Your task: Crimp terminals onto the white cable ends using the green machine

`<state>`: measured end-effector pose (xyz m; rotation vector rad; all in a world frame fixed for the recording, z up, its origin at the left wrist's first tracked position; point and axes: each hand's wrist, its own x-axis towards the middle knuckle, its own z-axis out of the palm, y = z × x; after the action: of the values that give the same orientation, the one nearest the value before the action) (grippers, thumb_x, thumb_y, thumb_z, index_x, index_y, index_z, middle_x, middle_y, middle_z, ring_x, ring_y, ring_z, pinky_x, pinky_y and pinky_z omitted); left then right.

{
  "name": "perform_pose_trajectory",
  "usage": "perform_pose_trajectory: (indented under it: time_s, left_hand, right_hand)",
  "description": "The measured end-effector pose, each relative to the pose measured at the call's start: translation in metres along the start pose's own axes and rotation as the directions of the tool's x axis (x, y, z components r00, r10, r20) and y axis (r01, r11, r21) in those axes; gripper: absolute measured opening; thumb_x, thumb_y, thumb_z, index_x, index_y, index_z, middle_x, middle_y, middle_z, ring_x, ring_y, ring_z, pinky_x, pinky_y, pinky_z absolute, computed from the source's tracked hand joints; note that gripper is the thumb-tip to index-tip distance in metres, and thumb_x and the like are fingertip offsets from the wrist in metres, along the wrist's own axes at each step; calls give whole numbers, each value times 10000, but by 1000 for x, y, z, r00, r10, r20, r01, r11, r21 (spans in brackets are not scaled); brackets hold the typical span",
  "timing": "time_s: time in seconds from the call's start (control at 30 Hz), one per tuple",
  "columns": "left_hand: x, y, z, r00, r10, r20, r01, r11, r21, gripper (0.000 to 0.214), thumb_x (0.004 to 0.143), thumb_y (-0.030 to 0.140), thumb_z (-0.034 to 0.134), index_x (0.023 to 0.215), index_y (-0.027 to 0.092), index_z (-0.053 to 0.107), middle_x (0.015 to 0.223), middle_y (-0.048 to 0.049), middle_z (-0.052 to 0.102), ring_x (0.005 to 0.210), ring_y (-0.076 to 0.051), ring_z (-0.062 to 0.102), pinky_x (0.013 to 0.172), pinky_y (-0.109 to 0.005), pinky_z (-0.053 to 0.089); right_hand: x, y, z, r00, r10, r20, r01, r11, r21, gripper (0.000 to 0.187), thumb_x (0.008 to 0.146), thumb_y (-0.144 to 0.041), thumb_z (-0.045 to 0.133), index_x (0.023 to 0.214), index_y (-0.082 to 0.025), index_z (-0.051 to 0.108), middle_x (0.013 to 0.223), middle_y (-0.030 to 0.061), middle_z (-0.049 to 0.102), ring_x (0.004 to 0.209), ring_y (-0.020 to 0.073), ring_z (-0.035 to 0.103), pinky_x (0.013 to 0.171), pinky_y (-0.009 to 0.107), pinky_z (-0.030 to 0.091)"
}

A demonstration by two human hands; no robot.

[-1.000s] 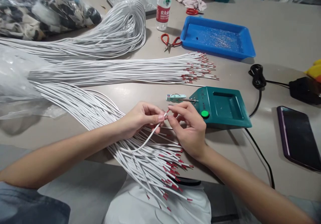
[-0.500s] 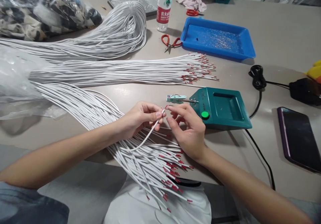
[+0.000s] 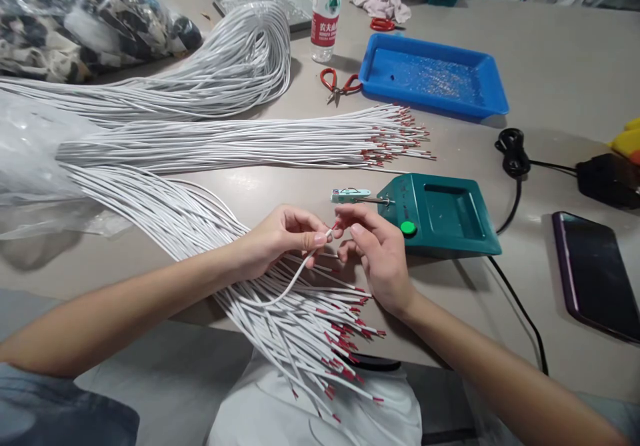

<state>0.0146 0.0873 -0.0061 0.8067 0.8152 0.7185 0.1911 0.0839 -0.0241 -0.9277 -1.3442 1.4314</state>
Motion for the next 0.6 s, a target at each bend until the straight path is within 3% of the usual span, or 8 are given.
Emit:
perform_pose_trajectory:
  time_s: [0.17,0.37,0.6]
  left_hand:
    - [-1,-2,-1,1000,23,2,-23,1000,19,178,691,253,740,704,107,639,574,5,595,483,-73,544,490,-177,430]
    - [0,-3,-1,999,36,4,-36,998,52,189,677,262,749,701,110,640,598,7,590,505,-80,550,503,-193,450]
    - [1,-3,3,996,77,-41,-73,992,104,200,662,251,757,675,105,620,600,11,578,506,-80,542,496,-195,457]
  right_hand:
    - [1,-7,1,997,-4,79,5,1000,-17,135,821,-301,586,848,-176,629,828,18,581,563,66,502,480,200,451]
    - [2,-11,4,997,-75,25,78,988,-136,74,781,-239,624,743,-178,605,734,-1,573,650,99,535,521,203,444]
    - [2,-10,3,991,-126,40,132,960,-248,83,808,-214,586,730,-185,580,716,-9,558,660,105,522,555,219,426]
